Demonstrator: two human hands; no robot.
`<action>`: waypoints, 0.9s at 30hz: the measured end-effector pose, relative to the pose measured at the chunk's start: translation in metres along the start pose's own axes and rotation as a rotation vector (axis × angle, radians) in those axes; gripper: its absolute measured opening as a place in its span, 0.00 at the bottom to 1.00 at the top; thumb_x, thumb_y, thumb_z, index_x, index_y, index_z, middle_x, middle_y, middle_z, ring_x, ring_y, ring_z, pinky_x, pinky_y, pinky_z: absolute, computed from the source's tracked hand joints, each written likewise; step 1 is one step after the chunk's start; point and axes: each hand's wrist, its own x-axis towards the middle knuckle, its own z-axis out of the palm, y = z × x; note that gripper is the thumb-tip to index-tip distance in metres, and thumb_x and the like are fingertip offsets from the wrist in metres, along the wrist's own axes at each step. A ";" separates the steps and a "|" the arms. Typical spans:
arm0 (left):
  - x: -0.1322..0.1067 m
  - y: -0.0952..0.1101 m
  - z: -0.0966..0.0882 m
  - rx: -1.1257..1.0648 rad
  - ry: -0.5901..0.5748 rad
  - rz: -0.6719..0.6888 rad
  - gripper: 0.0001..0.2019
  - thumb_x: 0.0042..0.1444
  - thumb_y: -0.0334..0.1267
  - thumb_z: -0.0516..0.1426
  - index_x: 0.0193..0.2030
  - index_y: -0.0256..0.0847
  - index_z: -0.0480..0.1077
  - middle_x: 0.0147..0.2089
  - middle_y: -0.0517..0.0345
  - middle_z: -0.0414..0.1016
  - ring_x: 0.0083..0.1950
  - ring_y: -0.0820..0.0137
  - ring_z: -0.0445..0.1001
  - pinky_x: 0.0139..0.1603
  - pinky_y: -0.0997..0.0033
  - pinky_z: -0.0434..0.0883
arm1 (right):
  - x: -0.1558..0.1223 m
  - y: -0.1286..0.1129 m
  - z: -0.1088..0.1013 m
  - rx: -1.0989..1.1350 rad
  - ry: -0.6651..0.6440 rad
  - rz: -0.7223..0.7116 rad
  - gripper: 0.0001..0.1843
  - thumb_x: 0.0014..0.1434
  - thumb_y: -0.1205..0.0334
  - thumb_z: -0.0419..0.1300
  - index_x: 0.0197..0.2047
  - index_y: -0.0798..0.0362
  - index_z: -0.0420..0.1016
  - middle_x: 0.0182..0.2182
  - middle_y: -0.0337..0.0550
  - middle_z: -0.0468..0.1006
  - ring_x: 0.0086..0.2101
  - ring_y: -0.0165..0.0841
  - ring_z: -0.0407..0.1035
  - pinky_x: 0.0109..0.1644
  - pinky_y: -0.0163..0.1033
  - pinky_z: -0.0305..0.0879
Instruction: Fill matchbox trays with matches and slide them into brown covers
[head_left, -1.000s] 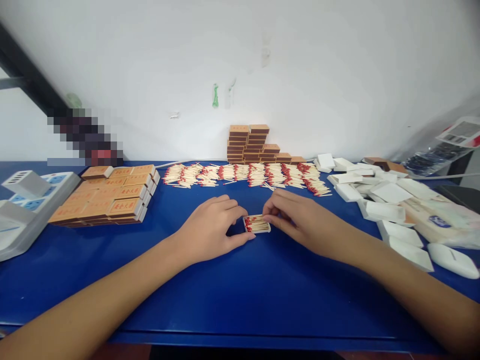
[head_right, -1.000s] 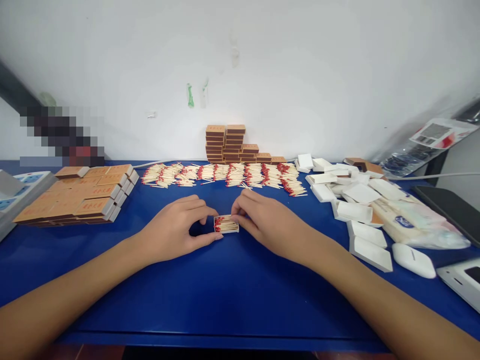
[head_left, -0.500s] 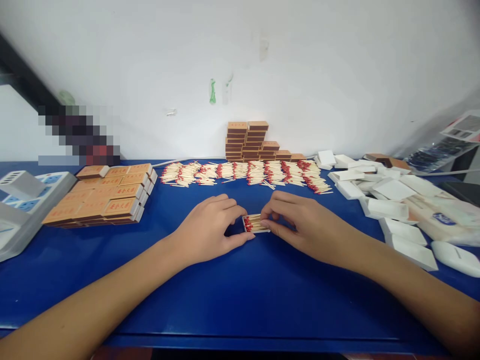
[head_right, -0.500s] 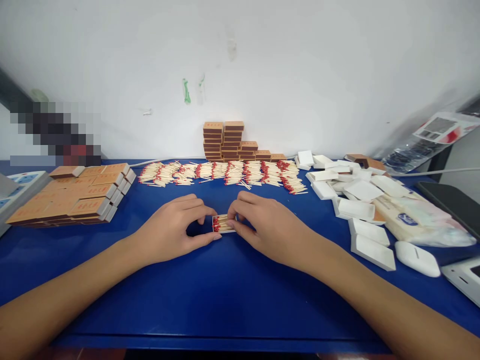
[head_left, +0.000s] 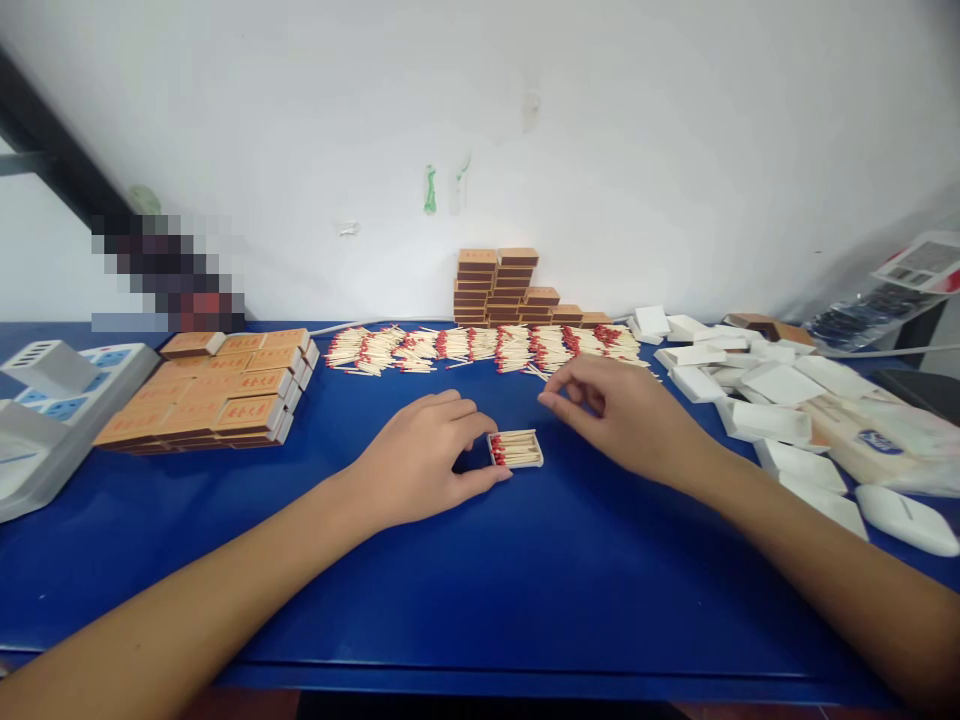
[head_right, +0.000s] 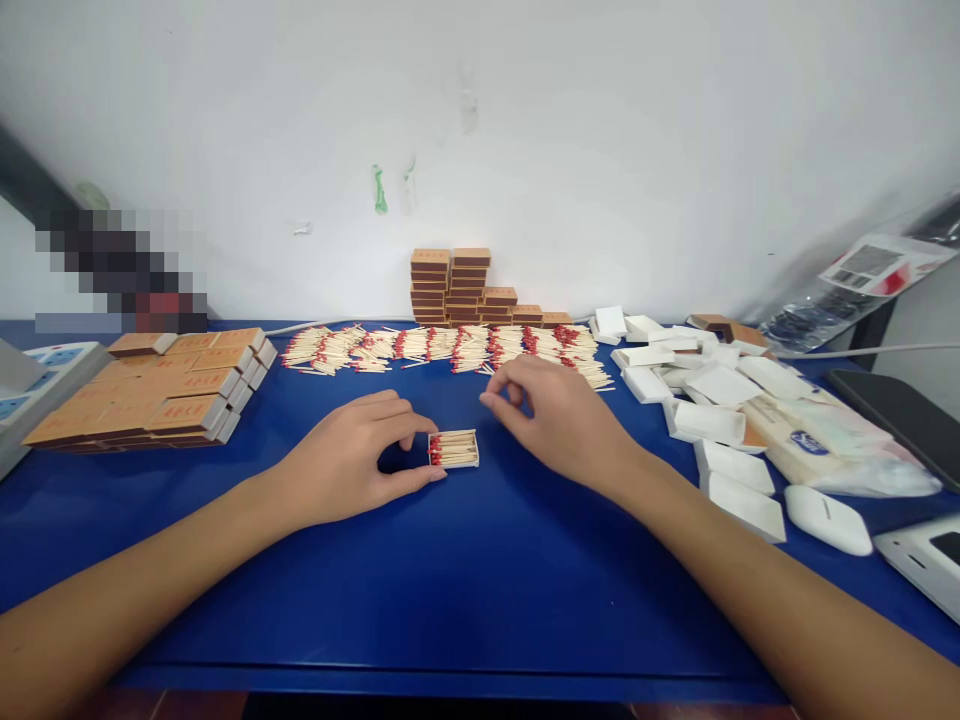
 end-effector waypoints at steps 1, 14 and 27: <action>0.000 0.000 0.000 -0.003 -0.003 0.001 0.15 0.66 0.48 0.67 0.50 0.38 0.79 0.38 0.56 0.77 0.43 0.61 0.75 0.45 0.62 0.72 | 0.004 0.007 0.001 -0.036 0.043 0.060 0.09 0.68 0.54 0.62 0.37 0.49 0.77 0.29 0.42 0.76 0.30 0.36 0.69 0.35 0.42 0.61; 0.001 0.001 -0.002 -0.042 -0.018 -0.037 0.14 0.65 0.48 0.67 0.49 0.39 0.79 0.36 0.58 0.76 0.42 0.62 0.74 0.44 0.62 0.70 | 0.020 0.025 0.013 -0.150 -0.061 0.230 0.09 0.68 0.58 0.58 0.35 0.50 0.72 0.34 0.47 0.79 0.34 0.40 0.71 0.37 0.42 0.60; 0.001 -0.001 0.001 -0.040 -0.023 -0.030 0.15 0.66 0.48 0.67 0.50 0.39 0.79 0.36 0.58 0.75 0.42 0.63 0.73 0.44 0.62 0.70 | 0.019 0.034 0.019 -0.092 -0.022 0.144 0.09 0.69 0.57 0.58 0.39 0.51 0.75 0.36 0.47 0.78 0.34 0.39 0.69 0.37 0.43 0.60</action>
